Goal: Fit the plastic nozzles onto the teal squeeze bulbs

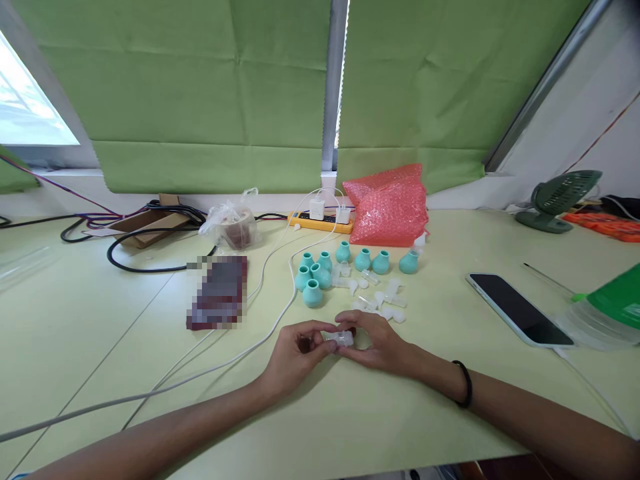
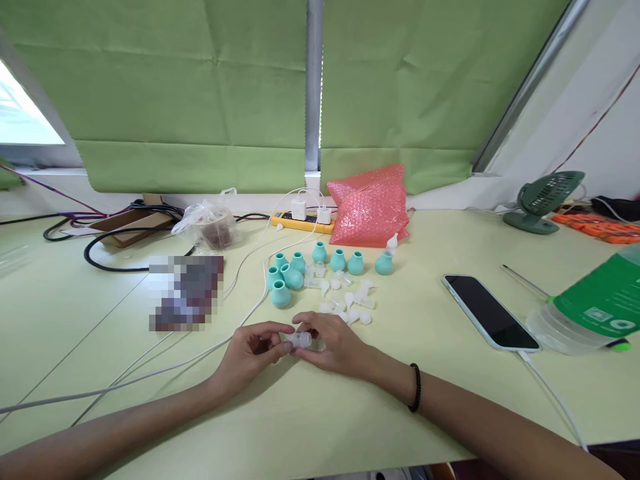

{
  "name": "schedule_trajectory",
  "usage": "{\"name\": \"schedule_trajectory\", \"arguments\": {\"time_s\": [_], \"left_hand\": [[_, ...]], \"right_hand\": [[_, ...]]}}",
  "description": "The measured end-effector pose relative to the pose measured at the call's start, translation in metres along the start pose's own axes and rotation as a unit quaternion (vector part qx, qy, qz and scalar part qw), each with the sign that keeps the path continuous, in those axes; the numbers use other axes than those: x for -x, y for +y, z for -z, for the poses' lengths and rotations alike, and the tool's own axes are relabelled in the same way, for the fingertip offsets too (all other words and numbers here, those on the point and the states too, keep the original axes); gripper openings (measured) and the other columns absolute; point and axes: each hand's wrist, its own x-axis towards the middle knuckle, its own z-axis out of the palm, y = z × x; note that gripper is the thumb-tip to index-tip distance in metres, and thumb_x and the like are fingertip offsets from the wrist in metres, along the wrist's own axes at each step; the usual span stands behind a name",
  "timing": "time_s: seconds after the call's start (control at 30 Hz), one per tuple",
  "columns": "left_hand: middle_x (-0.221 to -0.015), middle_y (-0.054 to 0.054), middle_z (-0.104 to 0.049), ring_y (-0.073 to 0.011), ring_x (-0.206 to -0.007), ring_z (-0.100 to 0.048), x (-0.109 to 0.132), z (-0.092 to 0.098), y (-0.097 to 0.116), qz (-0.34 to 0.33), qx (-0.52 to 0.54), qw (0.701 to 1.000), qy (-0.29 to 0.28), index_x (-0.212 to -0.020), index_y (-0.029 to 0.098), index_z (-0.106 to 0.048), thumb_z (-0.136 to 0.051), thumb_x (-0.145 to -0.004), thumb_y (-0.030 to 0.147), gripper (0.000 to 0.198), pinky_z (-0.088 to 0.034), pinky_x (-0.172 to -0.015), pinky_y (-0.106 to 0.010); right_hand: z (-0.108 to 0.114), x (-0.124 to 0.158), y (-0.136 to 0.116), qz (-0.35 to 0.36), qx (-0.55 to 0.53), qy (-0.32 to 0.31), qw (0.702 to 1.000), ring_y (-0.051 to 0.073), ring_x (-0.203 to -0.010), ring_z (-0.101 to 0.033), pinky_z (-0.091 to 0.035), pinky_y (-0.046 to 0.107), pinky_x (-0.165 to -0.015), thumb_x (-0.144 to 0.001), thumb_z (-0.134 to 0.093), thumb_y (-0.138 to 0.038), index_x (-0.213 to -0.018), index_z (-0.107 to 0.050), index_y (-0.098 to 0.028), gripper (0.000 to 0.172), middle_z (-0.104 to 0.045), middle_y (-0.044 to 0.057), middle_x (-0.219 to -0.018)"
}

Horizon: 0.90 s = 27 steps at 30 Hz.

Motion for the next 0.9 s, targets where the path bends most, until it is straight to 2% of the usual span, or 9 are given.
{"name": "schedule_trajectory", "arguments": {"time_s": [0.23, 0.43, 0.63, 0.9], "left_hand": [[-0.047, 0.006, -0.039, -0.0071, -0.046, -0.038, -0.0013, 0.0003, -0.0015, 0.005, -0.018, 1.000, 0.002, -0.090, 0.010, -0.064, -0.057, -0.068, 0.025, 0.027, -0.032, -0.049, -0.020], [-0.048, 0.003, -0.045, -0.0085, -0.047, -0.040, 0.0021, 0.0000, -0.0018, 0.012, -0.077, 0.997, 0.008, -0.098, 0.010, -0.062, -0.049, -0.073, 0.028, 0.033, -0.034, -0.050, -0.021], [-0.048, 0.004, -0.046, -0.0090, -0.048, -0.042, 0.0039, 0.0002, 0.0006, -0.023, -0.132, 0.991, 0.008, -0.101, 0.012, -0.060, -0.044, -0.074, 0.022, 0.033, -0.034, -0.050, -0.020], [-0.047, 0.005, -0.041, -0.0075, -0.046, -0.035, 0.0034, 0.0012, 0.0036, -0.036, -0.120, 0.992, -0.032, -0.108, 0.012, -0.055, -0.042, -0.072, 0.016, 0.038, -0.028, -0.046, -0.018]], "right_hand": [[0.0001, -0.0018, -0.0024, -0.003, -0.014, -0.001, 1.000, 0.013, -0.066, -0.059, -0.047, 0.023, -0.057, -0.068, -0.060, -0.033, -0.101, -0.043, -0.021, 0.039, -0.061, 0.002, -0.074], [0.0014, -0.0023, -0.0040, -0.025, -0.032, -0.013, 0.999, 0.012, -0.064, -0.059, -0.047, 0.022, -0.056, -0.069, -0.059, -0.035, -0.101, -0.042, -0.022, 0.039, -0.061, 0.000, -0.072], [0.0036, -0.0035, -0.0083, -0.054, -0.043, -0.026, 0.997, 0.012, -0.064, -0.058, -0.046, 0.021, -0.055, -0.070, -0.057, -0.035, -0.099, -0.042, -0.021, 0.036, -0.059, 0.000, -0.069], [0.0028, -0.0052, -0.0081, -0.052, -0.044, -0.011, 0.998, 0.010, -0.058, -0.052, -0.043, 0.021, -0.053, -0.074, -0.054, -0.031, -0.096, -0.044, -0.022, 0.025, -0.056, 0.000, -0.073]]}}
